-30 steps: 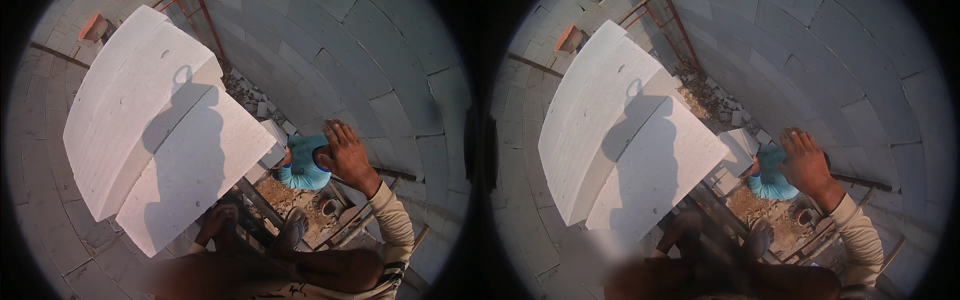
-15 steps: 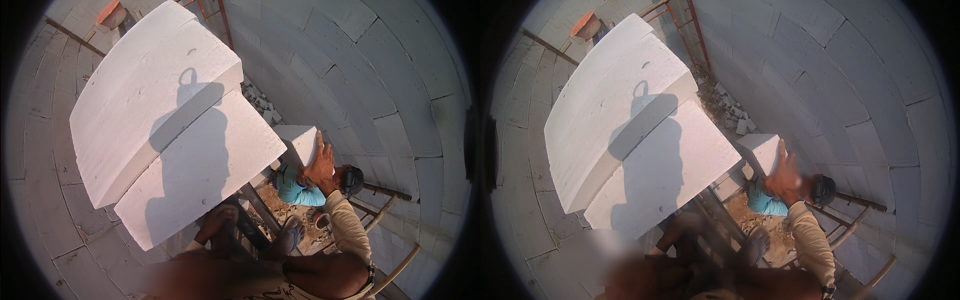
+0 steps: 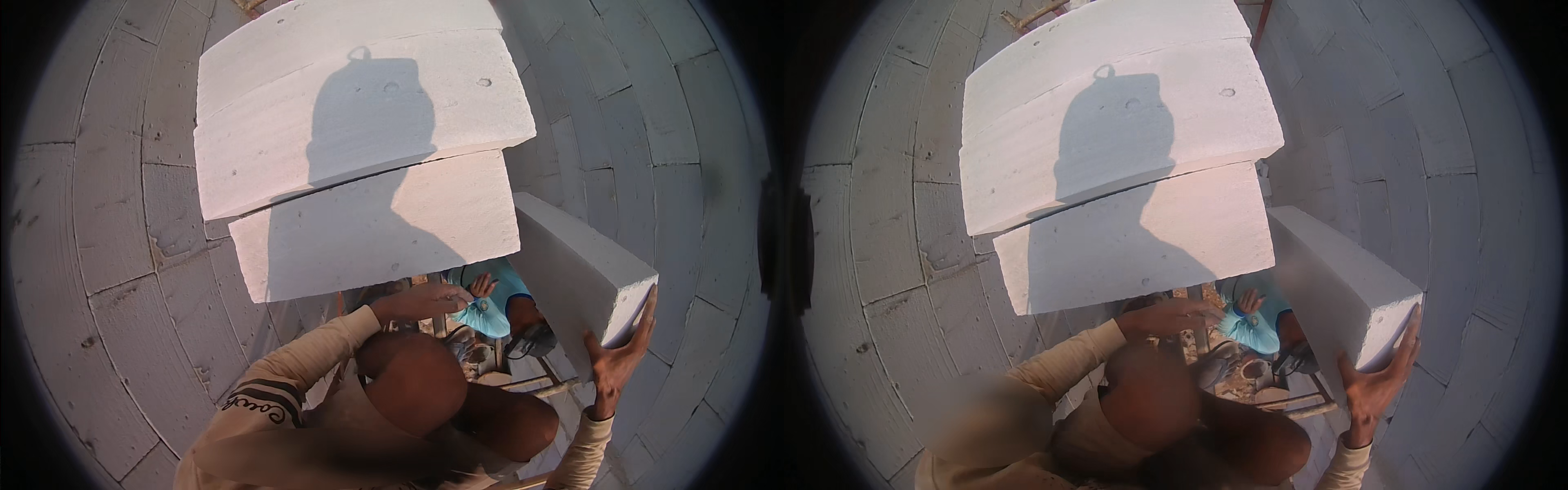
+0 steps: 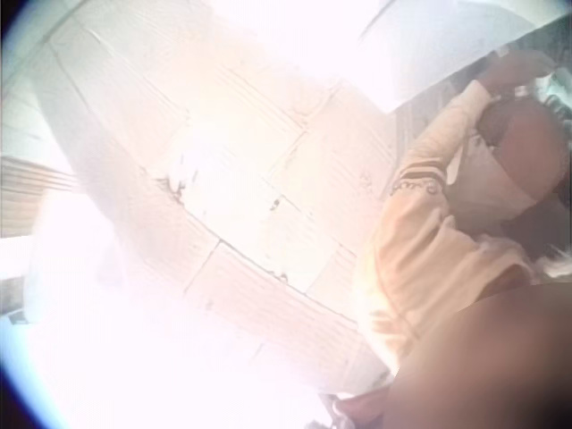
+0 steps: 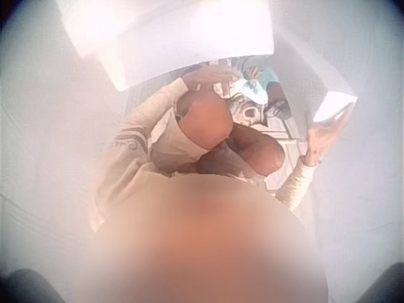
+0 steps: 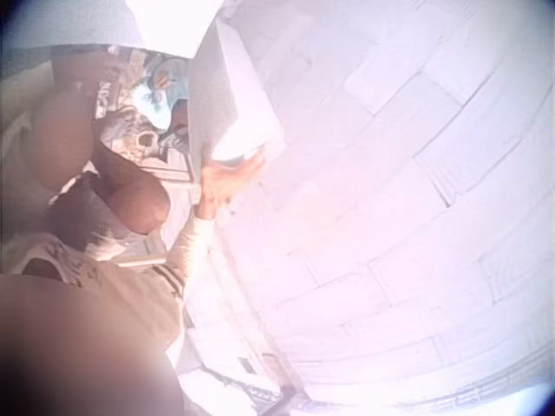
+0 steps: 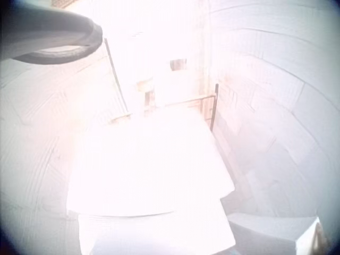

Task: The person lifts and stacks white blocks on scaffolding, then uses a trowel to apply mortar to a wall and places additional blocks on top. The person repeatedly scoops mortar and spreads it along the wall before positioning blocks.

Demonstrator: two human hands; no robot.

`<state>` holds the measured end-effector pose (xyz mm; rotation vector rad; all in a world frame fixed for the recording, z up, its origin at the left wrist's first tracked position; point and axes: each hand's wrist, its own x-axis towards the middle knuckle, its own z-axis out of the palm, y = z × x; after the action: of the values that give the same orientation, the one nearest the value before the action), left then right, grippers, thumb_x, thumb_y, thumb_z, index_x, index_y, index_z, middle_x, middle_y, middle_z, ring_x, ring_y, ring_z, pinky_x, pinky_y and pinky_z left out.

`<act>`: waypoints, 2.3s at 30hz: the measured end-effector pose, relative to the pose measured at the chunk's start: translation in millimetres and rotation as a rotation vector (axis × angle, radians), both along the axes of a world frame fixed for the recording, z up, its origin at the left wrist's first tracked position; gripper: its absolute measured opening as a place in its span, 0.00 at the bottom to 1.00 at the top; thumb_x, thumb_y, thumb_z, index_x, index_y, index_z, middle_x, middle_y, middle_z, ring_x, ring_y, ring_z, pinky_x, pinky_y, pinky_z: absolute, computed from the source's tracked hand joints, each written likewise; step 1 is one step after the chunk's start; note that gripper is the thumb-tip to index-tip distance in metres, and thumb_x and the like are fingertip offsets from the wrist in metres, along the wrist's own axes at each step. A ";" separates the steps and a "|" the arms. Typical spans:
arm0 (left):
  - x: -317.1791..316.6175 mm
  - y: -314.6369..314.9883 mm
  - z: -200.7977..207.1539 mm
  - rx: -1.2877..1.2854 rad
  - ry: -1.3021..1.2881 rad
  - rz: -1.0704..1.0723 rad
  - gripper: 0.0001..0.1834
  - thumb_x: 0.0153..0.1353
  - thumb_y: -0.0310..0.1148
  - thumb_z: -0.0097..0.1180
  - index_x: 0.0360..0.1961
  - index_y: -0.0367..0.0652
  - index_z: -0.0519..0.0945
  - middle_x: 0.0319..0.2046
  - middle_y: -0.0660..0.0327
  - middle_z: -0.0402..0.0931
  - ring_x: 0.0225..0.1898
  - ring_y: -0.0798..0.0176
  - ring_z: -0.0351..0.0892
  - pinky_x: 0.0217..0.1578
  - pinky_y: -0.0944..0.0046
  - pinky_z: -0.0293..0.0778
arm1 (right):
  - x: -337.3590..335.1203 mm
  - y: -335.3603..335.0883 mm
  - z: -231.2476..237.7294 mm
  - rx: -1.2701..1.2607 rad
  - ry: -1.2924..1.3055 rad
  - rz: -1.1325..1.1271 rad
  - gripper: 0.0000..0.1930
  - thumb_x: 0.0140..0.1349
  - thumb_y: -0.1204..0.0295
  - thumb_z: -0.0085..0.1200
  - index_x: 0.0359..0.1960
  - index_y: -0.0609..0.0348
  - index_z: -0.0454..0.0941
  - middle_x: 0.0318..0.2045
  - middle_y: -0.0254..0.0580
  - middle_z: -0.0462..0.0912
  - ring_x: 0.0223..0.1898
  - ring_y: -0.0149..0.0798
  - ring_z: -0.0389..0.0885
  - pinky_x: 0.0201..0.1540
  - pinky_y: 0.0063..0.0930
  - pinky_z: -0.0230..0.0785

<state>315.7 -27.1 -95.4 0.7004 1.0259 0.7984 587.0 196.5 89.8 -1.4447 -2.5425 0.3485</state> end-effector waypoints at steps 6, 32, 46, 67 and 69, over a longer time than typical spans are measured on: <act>4.7 37.6 18.4 -0.215 -0.133 0.192 0.33 0.75 0.52 0.50 0.73 0.45 0.65 0.70 0.51 0.67 0.68 0.54 0.72 0.68 0.49 0.67 | 1.7 2.8 184.3 -0.021 -0.022 -0.018 0.65 0.27 0.60 0.68 0.79 0.49 0.57 0.77 0.51 0.60 0.76 0.62 0.57 0.76 0.69 0.45; -2.4 -154.4 238.3 -0.811 -0.014 1.627 0.43 0.76 0.64 0.36 0.74 0.36 0.64 0.67 0.50 0.69 0.66 0.52 0.70 0.67 0.55 0.65 | 19.2 37.5 376.6 -0.785 0.435 -0.605 0.30 0.69 0.54 0.45 0.64 0.66 0.72 0.54 0.52 0.80 0.54 0.48 0.80 0.56 0.42 0.74; -199.0 -251.4 127.3 -1.144 0.544 1.531 0.47 0.74 0.66 0.35 0.77 0.35 0.58 0.74 0.44 0.61 0.73 0.44 0.63 0.72 0.47 0.56 | -174.9 51.8 -110.9 -1.257 0.493 -0.464 0.31 0.78 0.48 0.36 0.66 0.60 0.73 0.57 0.43 0.83 0.55 0.40 0.82 0.59 0.34 0.73; -230.1 -280.4 106.2 -1.132 0.469 1.118 0.43 0.75 0.60 0.41 0.76 0.34 0.58 0.75 0.47 0.58 0.75 0.48 0.58 0.73 0.53 0.55 | -214.5 11.5 -60.0 -0.839 0.307 -0.450 0.42 0.75 0.38 0.37 0.73 0.65 0.65 0.71 0.62 0.68 0.75 0.56 0.63 0.76 0.41 0.51; -228.8 -270.9 113.8 -1.110 0.614 1.047 0.42 0.75 0.57 0.45 0.75 0.31 0.57 0.74 0.43 0.58 0.74 0.45 0.61 0.71 0.52 0.58 | -199.1 -20.7 -27.6 -0.809 0.315 -0.461 0.38 0.75 0.41 0.43 0.71 0.64 0.68 0.69 0.60 0.71 0.72 0.54 0.67 0.74 0.40 0.55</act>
<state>86.8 -298.0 18.4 -0.6875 2.1862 0.7047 387.9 175.8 62.2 -1.9482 -1.7902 1.4890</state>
